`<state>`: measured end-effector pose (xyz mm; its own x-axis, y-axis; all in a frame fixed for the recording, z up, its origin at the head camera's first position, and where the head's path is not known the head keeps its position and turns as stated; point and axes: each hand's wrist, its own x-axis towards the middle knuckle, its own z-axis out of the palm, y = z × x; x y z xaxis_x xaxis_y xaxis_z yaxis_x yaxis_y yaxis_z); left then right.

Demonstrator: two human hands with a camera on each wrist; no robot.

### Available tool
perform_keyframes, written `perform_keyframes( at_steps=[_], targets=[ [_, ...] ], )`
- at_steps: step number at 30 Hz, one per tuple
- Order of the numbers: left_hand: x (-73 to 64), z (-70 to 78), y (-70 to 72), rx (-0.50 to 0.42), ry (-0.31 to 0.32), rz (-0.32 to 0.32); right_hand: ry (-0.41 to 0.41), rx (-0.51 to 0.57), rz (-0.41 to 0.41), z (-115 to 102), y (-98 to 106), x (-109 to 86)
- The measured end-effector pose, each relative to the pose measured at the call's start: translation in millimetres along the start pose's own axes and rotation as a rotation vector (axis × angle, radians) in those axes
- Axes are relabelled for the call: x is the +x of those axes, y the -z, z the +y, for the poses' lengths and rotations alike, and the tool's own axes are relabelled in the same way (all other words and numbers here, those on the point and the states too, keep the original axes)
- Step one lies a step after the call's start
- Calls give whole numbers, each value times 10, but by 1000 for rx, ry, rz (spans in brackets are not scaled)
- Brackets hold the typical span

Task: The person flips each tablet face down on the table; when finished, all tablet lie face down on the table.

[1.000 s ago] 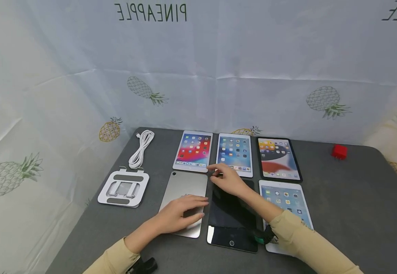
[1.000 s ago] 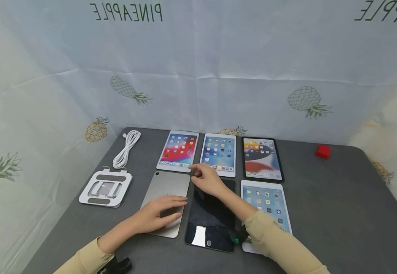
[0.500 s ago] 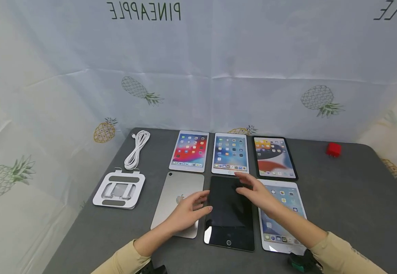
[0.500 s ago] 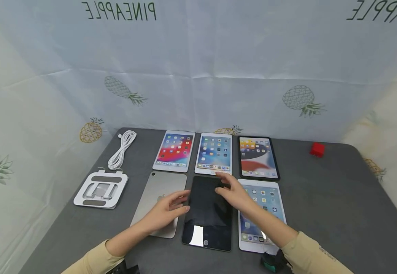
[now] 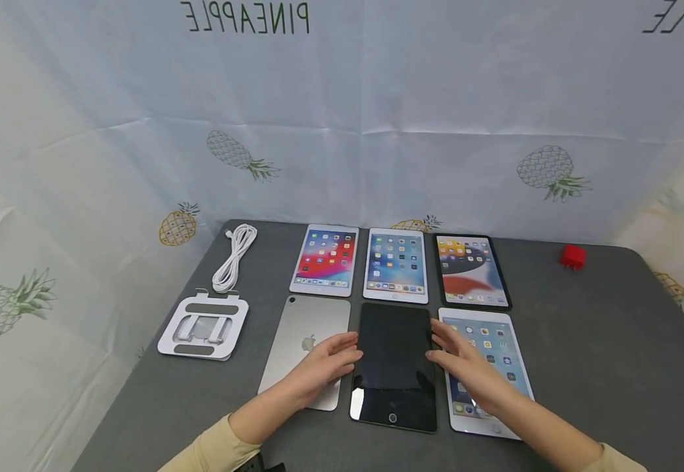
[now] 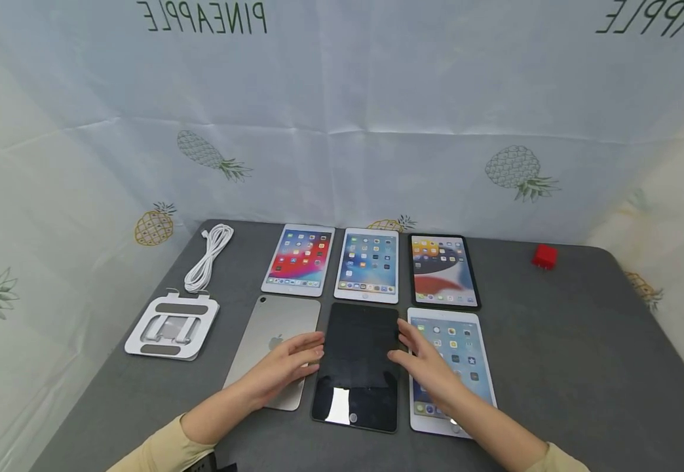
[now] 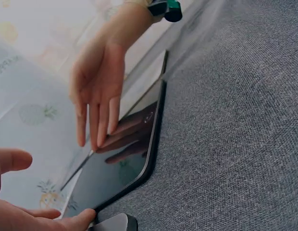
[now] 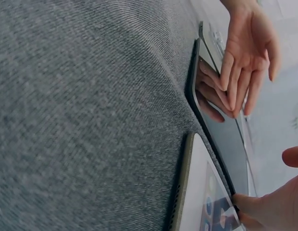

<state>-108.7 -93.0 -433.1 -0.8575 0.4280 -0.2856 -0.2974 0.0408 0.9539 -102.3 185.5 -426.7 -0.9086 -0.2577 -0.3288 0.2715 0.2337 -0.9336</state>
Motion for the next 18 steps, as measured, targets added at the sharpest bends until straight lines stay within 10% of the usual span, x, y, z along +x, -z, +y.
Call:
perform_keyframes(
  at_steps=[18],
  targets=[
    [42, 32, 8, -128, 46, 78, 20, 71, 27, 43, -17, 32]
  ],
)
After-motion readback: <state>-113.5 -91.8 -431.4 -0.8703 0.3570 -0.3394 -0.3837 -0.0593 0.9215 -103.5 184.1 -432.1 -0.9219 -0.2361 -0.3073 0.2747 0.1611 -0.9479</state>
